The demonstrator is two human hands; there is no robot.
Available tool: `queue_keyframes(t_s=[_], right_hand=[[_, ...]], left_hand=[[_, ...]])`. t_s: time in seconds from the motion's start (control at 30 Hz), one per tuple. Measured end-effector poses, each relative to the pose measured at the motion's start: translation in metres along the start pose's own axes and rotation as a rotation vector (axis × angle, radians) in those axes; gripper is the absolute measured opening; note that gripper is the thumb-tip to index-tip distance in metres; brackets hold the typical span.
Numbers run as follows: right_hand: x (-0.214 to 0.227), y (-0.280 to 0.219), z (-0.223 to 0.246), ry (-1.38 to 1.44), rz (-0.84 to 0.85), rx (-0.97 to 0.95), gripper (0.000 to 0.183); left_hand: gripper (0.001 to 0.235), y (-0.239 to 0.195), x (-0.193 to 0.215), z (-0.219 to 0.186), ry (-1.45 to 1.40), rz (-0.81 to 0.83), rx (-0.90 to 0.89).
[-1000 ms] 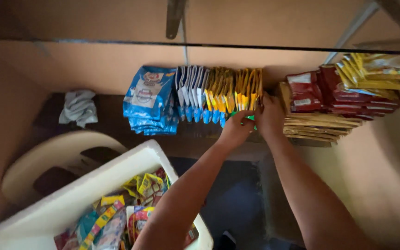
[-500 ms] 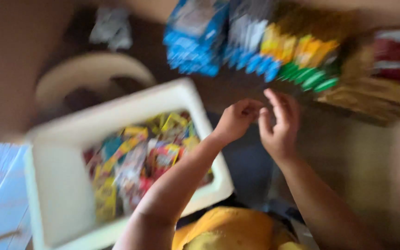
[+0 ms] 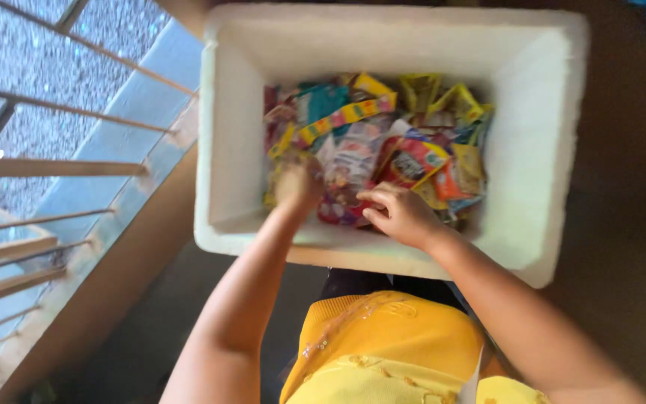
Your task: Organizing various food and beverage packets by type from a bin onto a storage shelf.
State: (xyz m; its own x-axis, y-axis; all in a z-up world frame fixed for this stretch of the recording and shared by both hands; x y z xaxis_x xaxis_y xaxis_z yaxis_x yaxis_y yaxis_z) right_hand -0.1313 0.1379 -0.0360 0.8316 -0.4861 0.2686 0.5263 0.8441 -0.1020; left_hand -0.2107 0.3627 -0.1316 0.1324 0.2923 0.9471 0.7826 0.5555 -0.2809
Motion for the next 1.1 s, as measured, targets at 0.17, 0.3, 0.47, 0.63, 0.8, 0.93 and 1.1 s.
queue_keyframes(t_s=[0.17,0.3,0.47,0.63,0.8,0.93,1.1], right_hand=[[-0.032,0.015,-0.005,-0.131,0.081,-0.178,0.033],[-0.029,0.008,-0.02,-0.073,0.031,-0.246,0.035],[-0.003,0.003,-0.014,-0.067,-0.086,-0.261,0.036],[0.021,0.003,-0.003,0.05,-0.27,-0.269,0.054],[0.041,0.003,0.045,0.404,-0.347,0.003,0.061],[0.077,-0.01,0.067,0.444,-0.567,0.022,0.063],[0.131,-0.05,0.085,0.045,-1.023,0.374,0.078]], left_hand=[[0.088,0.026,0.011,0.048,-0.015,0.0,0.174],[0.083,0.041,-0.034,0.059,-0.037,0.389,0.174],[0.076,0.029,0.024,0.017,-0.053,0.261,-0.057],[0.085,0.001,0.175,-0.048,-0.295,0.072,-0.334],[0.078,-0.019,0.257,-0.098,-1.123,0.0,-0.786],[0.07,-0.033,0.306,-0.13,-1.055,-0.111,-1.178],[0.036,-0.041,0.336,-0.172,-1.313,0.486,-1.111]])
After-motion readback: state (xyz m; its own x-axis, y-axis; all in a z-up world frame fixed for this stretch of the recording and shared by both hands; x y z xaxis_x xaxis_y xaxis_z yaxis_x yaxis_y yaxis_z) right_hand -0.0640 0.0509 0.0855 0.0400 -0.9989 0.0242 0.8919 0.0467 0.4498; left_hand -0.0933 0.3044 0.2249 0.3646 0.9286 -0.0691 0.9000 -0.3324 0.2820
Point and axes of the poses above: each hand's wrist, its own y-axis towards the middle knuckle, its own x-axis out of the back of the hand, z = x × y, the point moved 3 cm from there along y, towards the middle knuckle, and after that the axes turned 13 degrees about y, right-handed, at the moved point
